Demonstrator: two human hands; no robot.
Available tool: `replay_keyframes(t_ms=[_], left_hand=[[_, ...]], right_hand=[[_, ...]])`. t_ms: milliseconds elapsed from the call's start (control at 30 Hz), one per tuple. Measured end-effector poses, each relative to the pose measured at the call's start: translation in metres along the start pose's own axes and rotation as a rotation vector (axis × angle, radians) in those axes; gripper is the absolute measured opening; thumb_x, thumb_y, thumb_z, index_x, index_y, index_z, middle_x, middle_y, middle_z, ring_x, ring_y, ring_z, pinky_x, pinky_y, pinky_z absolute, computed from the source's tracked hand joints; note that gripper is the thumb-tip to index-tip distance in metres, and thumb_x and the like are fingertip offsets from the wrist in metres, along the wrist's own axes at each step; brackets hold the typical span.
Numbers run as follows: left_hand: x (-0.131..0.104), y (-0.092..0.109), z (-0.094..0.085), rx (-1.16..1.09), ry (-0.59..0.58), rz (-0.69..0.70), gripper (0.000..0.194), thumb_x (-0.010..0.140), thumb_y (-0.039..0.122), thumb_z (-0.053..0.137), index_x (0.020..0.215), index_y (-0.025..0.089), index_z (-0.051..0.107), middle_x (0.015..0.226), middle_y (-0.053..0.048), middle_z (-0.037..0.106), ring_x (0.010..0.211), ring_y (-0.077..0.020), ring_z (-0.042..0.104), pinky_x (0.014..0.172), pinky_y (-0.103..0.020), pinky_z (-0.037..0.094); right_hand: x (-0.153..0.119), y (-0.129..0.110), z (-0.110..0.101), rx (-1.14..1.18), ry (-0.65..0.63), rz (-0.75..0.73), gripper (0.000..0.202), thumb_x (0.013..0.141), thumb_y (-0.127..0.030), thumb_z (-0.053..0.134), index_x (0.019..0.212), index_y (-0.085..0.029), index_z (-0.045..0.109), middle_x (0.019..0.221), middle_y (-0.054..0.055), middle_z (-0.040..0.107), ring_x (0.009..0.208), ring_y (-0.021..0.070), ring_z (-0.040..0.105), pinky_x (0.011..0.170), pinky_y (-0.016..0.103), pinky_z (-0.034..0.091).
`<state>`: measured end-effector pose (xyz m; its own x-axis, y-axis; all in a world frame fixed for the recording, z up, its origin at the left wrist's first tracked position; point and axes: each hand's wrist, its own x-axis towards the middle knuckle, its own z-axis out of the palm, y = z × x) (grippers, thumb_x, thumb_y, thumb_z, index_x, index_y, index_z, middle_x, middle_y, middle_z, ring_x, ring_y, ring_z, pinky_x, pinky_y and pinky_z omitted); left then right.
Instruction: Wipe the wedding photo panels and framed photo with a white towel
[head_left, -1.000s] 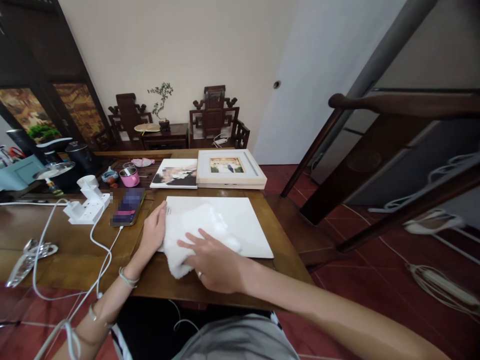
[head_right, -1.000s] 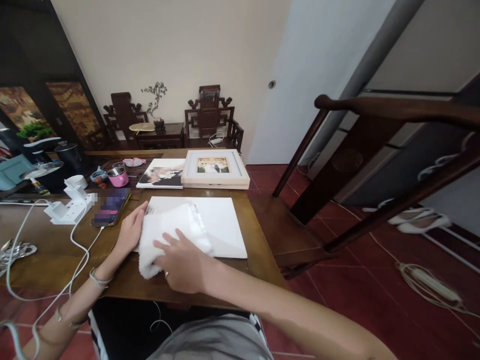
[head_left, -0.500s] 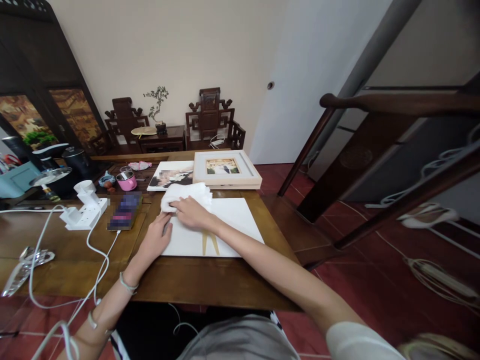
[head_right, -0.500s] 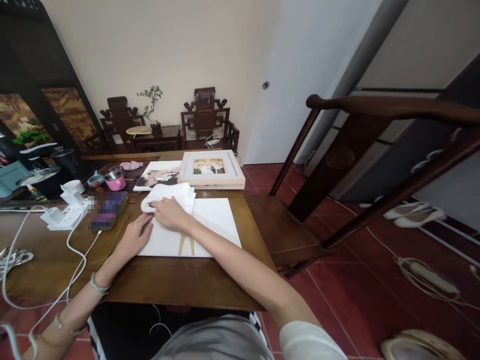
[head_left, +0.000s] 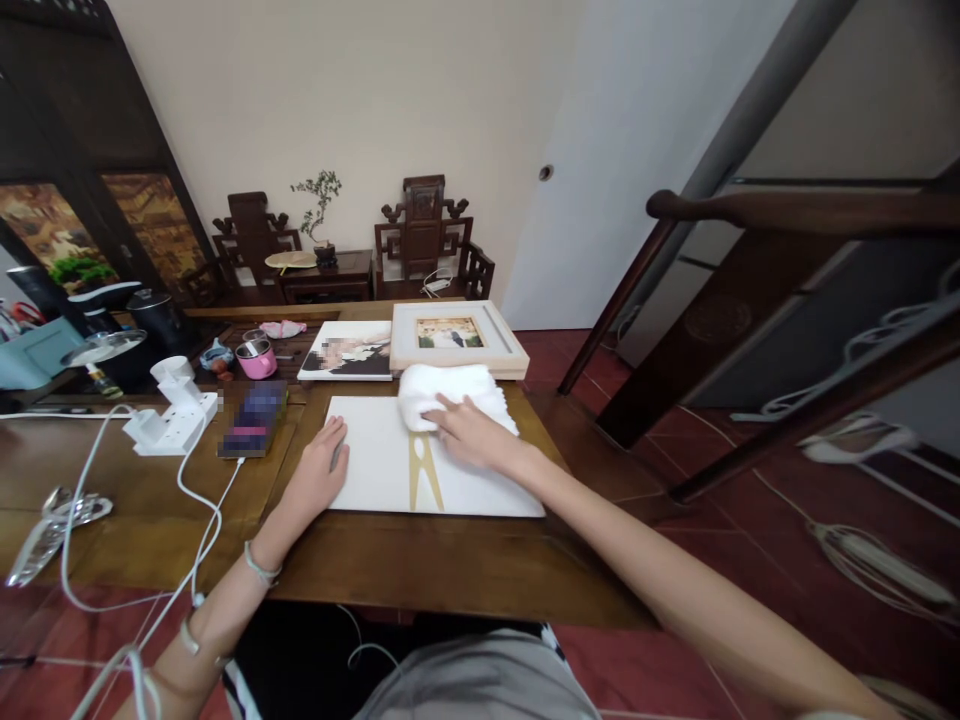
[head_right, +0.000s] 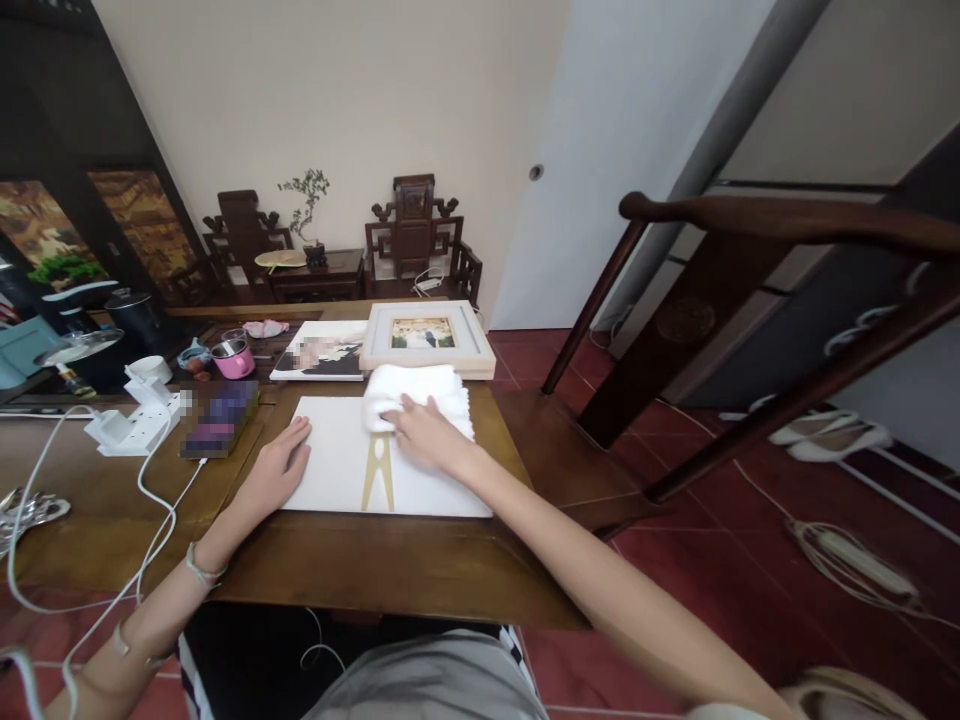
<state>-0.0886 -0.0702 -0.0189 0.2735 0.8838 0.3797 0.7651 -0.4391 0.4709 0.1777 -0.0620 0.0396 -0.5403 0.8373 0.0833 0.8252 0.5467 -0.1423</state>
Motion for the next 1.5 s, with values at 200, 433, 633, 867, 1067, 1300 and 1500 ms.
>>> replay_keyframes(t_ms=[200,433,633,867,1067,1300,1500], left_hand=[[-0.001,0.002,0.001,0.014,0.019,0.004,0.044,0.089,0.025,0.037,0.126,0.009,0.055,0.138,-0.017,0.052,0.133,-0.0266,0.043,0.113,-0.047,0.033],[0.0,0.002,0.001,0.055,-0.001,0.017,0.045,0.09,0.025,0.036,0.124,0.004,0.057,0.137,-0.02,0.052,0.134,-0.027,0.042,0.113,-0.048,0.032],[0.0,0.002,-0.001,0.038,0.0,0.014,0.044,0.09,0.025,0.037,0.124,0.007,0.057,0.137,-0.018,0.052,0.134,-0.0263,0.042,0.113,-0.048,0.032],[0.0,0.003,-0.002,0.026,-0.013,0.005,0.045,0.09,0.026,0.037,0.126,0.007,0.055,0.138,-0.018,0.051,0.135,-0.0266,0.041,0.113,-0.048,0.031],[-0.001,0.004,0.0,0.038,-0.006,0.003,0.046,0.091,0.026,0.036,0.126,0.003,0.055,0.139,-0.021,0.049,0.135,-0.0274,0.04,0.114,-0.046,0.031],[-0.001,0.006,0.0,0.044,0.001,0.013,0.045,0.09,0.025,0.035,0.125,0.006,0.056,0.137,-0.018,0.052,0.135,-0.0266,0.041,0.113,-0.048,0.032],[0.0,0.004,0.0,0.06,0.007,0.015,0.045,0.09,0.027,0.035,0.124,0.007,0.057,0.137,-0.017,0.052,0.134,-0.026,0.042,0.113,-0.047,0.032]], right_hand=[[-0.089,-0.015,0.014,0.002,-0.005,-0.059,0.046,0.072,0.0,0.042,0.108,-0.011,0.067,0.15,0.016,0.034,0.141,0.0378,0.017,0.108,0.068,0.016],[-0.124,-0.027,0.011,0.091,0.009,-0.126,0.045,0.067,0.002,0.04,0.095,-0.015,0.07,0.149,0.009,0.037,0.142,0.0307,0.02,0.112,0.063,0.016],[-0.057,0.016,0.009,0.049,0.023,-0.047,0.044,0.08,-0.005,0.038,0.115,-0.012,0.064,0.149,0.015,0.036,0.141,0.0332,0.021,0.109,0.065,0.02],[-0.028,0.031,0.007,-0.001,-0.006,0.0,0.048,0.079,-0.003,0.038,0.123,-0.007,0.058,0.147,0.019,0.039,0.14,0.0337,0.024,0.109,0.063,0.022],[-0.096,-0.01,-0.001,0.063,-0.081,-0.023,0.048,0.075,0.0,0.037,0.113,-0.011,0.065,0.15,0.014,0.035,0.142,0.0316,0.018,0.111,0.061,0.02],[-0.146,-0.043,-0.016,0.162,-0.198,-0.085,0.052,0.068,0.001,0.04,0.109,-0.018,0.066,0.153,0.007,0.031,0.143,0.0287,0.016,0.113,0.058,0.02],[-0.078,-0.013,-0.005,0.086,-0.118,-0.015,0.049,0.079,-0.003,0.037,0.122,-0.011,0.059,0.152,0.015,0.03,0.142,0.034,0.016,0.109,0.065,0.021]])
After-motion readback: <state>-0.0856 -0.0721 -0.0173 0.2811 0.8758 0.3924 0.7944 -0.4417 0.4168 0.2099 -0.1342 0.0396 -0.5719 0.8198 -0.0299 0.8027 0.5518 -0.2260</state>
